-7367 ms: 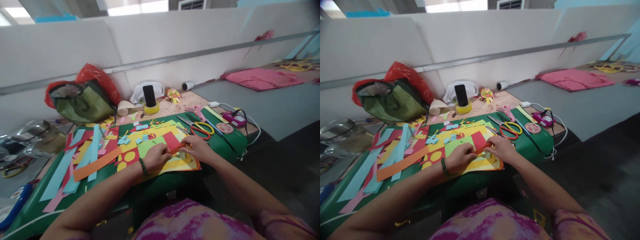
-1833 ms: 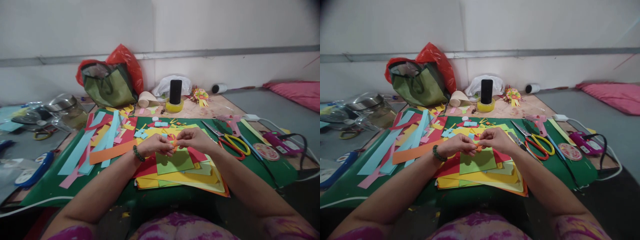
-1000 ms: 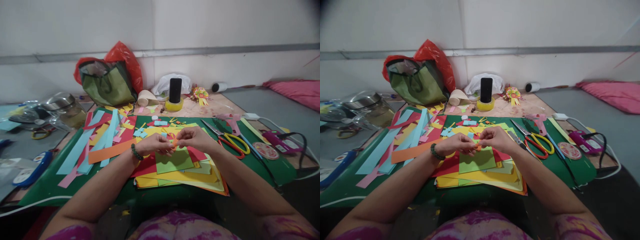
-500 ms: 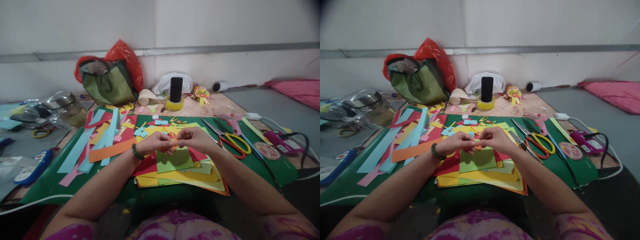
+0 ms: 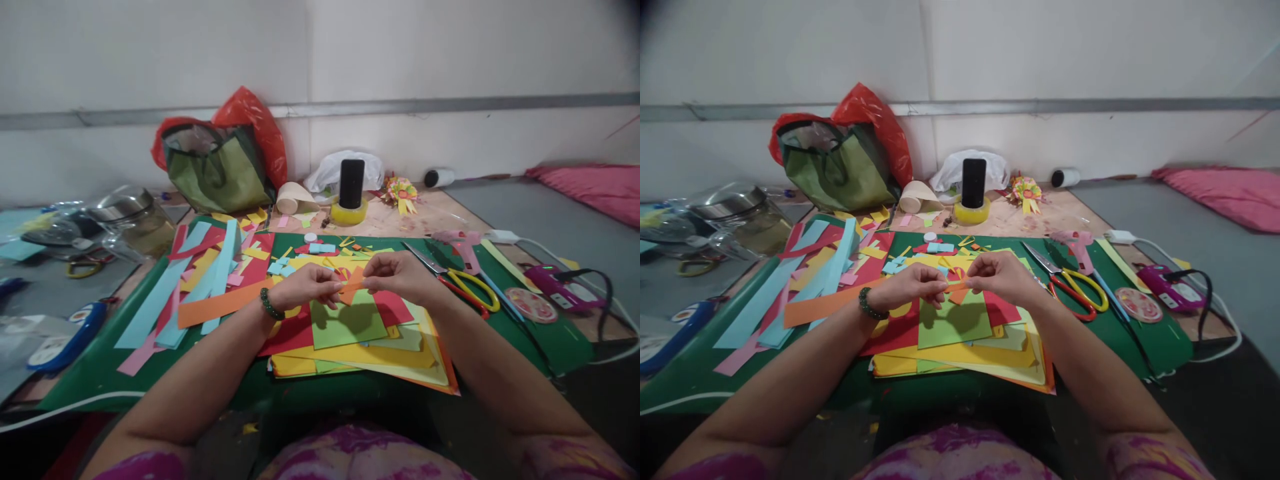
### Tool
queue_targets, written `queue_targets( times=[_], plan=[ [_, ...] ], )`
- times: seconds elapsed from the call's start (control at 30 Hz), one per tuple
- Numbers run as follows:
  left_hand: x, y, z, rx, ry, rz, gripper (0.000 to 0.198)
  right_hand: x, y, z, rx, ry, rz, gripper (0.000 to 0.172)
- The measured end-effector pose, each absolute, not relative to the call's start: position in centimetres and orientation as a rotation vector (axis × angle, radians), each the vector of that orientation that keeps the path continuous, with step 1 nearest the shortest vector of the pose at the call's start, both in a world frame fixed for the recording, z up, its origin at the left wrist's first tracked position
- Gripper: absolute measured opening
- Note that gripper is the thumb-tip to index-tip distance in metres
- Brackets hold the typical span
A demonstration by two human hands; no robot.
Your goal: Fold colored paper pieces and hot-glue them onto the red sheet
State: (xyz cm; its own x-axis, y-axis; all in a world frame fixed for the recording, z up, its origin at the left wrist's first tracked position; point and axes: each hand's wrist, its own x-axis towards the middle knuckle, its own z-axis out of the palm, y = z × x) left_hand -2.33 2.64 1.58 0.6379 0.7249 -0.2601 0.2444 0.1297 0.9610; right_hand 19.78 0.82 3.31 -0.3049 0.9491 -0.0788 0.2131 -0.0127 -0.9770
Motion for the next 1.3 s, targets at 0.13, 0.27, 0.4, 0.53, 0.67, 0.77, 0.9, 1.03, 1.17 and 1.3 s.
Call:
queue_targets(
  times=[0.13, 0.27, 0.4, 0.53, 0.67, 0.77, 0.9, 1.03, 1.17, 1.3],
  plan=[
    [-3.6, 3.6, 1.8, 1.46, 0.908, 0.397, 0.045, 21.4, 1.1, 4.2, -1.274, -1.521, 1.349, 0.041],
    [-3.8, 4.0, 2.5, 1.613, 0.962, 0.54, 0.039, 21.7, 1.1, 4.5, -1.266, -1.528, 1.316, 0.039],
    [-2.5, 3.0, 2.5, 1.746, 0.899, 0.59, 0.038, 19.0, 0.0, 3.3, -1.191, -1.722, 1.232, 0.02],
    [-2.2, 2.8, 1.6, 1.766, 0.894, 0.472, 0.044, 17.7, -0.9, 2.6, -1.231, -1.842, 1.054, 0.007],
    [-1.9, 2.9, 1.6, 1.741, 0.895, 0.61, 0.044, 19.0, -1.5, 3.2, -1.298, -1.829, 0.937, 0.008],
    [-1.2, 2.2, 2.0, 1.741, 0.826, 0.518, 0.044, 19.0, -1.9, 3.0, -1.294, -1.832, 0.884, 0.008],
    [-0.7, 1.4, 2.2, 1.731, 0.799, 0.372, 0.046, 18.4, -2.1, 2.2, -1.251, -1.789, 0.998, 0.01],
    [-1.4, 1.8, 2.4, 1.716, 0.801, 0.432, 0.047, 21.9, -2.2, 3.1, -1.31, -1.783, 0.962, 0.013],
    [-2.2, 2.6, 2.6, 1.586, 0.807, 0.534, 0.048, 28.9, -2.4, 3.9, -1.964, -1.899, 0.36, 0.019],
    [-2.6, 2.9, 2.6, 1.539, 0.816, 0.531, 0.041, 32.6, -2.2, 2.1, -2.469, -2.052, 0.141, 0.042]
  ],
)
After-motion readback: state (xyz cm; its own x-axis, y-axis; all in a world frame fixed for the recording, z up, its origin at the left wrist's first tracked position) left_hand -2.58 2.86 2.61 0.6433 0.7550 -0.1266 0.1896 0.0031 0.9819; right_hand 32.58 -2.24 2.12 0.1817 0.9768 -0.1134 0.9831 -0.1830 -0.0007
